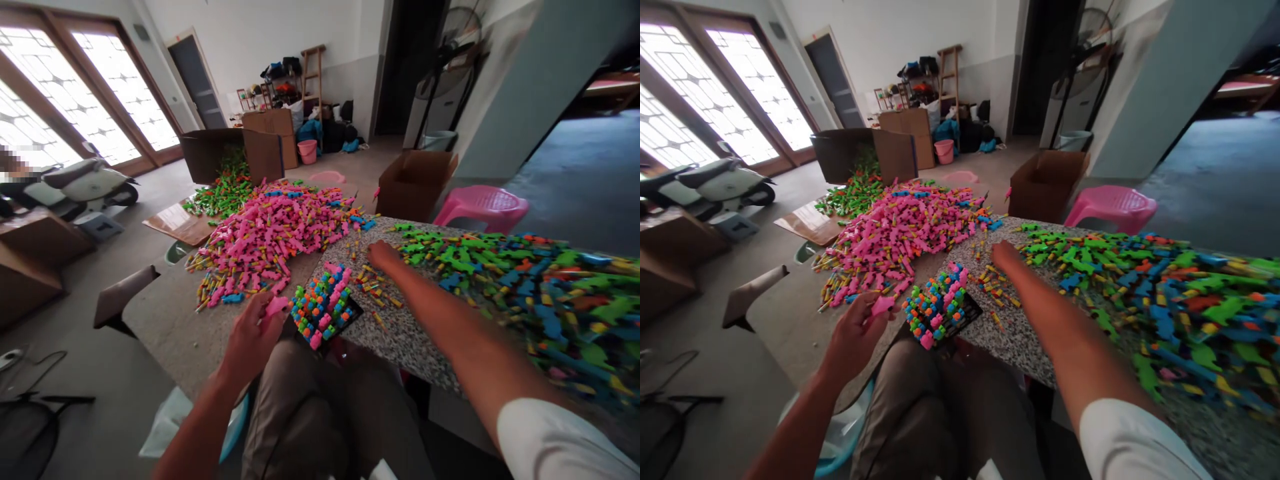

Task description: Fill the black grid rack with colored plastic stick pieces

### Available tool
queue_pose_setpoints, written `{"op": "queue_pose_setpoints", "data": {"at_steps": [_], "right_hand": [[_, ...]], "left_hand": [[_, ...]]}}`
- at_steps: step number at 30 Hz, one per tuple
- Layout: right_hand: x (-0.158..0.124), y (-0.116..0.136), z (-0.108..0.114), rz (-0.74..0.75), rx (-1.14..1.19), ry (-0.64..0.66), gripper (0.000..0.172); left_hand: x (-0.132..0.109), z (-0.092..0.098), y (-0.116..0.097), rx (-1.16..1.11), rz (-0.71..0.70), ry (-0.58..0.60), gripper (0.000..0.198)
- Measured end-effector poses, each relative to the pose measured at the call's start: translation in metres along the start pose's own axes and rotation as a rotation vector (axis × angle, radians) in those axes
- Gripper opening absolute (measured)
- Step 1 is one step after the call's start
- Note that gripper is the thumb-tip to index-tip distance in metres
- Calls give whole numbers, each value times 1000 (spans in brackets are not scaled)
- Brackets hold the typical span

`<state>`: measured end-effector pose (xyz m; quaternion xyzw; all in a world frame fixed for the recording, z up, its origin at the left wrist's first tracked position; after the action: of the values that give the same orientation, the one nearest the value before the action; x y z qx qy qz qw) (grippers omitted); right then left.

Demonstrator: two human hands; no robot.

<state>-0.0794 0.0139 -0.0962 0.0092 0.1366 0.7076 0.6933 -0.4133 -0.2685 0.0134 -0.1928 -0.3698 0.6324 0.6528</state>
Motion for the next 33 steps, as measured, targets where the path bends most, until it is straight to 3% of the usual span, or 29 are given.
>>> {"op": "queue_pose_setpoints", "data": {"at_steps": [5,8,10,11,14,16,18,21,31,33], "right_hand": [[-3,3,-4,-54,8,-36,37],[-31,9,16,-92,315,-234,26],[-76,23,34,20,688,-372,19],[-106,33,42,126,895,-367,19],[-204,69,58,411,1448,-227,18],[-260,89,59,503,1586,-173,20],[-298,101,55,541,1581,-152,20],[-328,103,45,533,1476,-147,21],[-347,80,34,643,1107,-404,20],[-350,80,33,629,1097,-405,20]], "left_hand": [[-10,7,-3,-139,9,26,27],[-16,9,-11,-181,-93,17,21],[-19,7,-20,-122,-161,-11,20],[-21,6,-26,-85,-193,-27,22],[-25,1,-48,-16,-305,-32,27],[-29,-1,-64,30,-402,-2,30],[-33,-3,-76,97,-487,21,34],[-38,-5,-85,185,-570,18,39],[-47,-3,-97,342,-663,7,39],[-49,-1,-99,367,-673,0,40]]}}
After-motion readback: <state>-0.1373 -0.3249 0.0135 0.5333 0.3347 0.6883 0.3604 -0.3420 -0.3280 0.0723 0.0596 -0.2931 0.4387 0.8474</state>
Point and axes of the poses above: each hand's wrist, its own x-axis towards the middle knuckle, its own z-axis out of the back of the hand, y = z × x, the point moved 1 cm from there along x, towards the middle knuckle, and after that the axes turned 2 degrees about y, right-handed, at the moved point
